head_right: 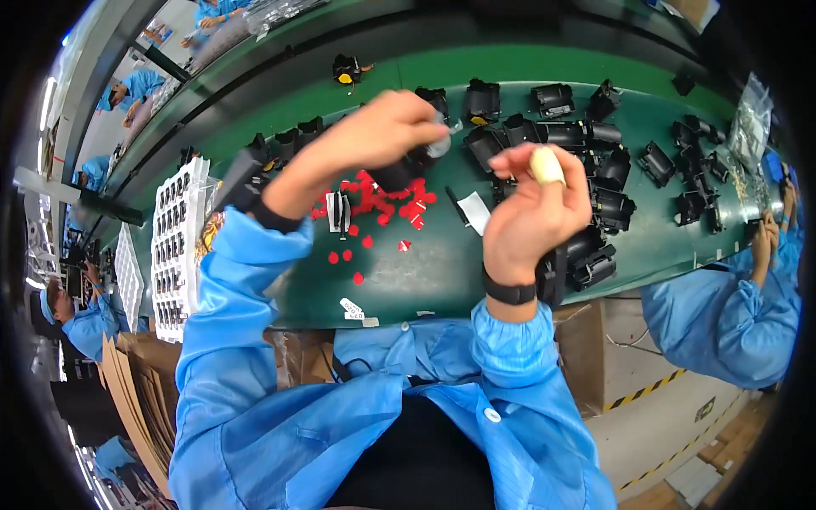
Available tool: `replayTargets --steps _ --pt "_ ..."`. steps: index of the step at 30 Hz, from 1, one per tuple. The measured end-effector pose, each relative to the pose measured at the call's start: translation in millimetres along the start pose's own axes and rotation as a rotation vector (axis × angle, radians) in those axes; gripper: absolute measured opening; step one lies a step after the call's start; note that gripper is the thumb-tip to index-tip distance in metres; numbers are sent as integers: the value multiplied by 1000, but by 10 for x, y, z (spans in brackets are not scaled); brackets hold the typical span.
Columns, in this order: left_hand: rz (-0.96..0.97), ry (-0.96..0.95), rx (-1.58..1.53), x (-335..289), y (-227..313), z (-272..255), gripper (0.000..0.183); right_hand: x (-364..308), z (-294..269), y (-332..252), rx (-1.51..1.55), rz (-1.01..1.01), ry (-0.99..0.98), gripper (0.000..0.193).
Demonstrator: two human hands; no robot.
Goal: Assembling electronic components into plastic housings at a factory assembly line.
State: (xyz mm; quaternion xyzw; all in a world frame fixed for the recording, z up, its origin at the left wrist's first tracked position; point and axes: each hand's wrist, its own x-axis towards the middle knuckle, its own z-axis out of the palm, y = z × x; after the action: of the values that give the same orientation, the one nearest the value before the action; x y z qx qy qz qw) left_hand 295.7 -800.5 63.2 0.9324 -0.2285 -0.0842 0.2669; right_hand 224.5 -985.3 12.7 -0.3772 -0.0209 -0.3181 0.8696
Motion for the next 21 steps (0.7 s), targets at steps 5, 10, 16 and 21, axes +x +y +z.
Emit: replayTargets --steps 5,10,16,21 --pt "-21 106 273 62 38 343 38 -191 -56 -406 -123 -137 -93 18" --pt "107 343 245 133 55 559 45 -371 -245 -563 -290 -251 -164 25" --pt "191 903 544 -220 43 509 35 -619 -316 -518 -396 -120 -363 18" --pt "185 948 479 -1761 -133 -30 9 -796 -808 -508 -686 114 -684 16"
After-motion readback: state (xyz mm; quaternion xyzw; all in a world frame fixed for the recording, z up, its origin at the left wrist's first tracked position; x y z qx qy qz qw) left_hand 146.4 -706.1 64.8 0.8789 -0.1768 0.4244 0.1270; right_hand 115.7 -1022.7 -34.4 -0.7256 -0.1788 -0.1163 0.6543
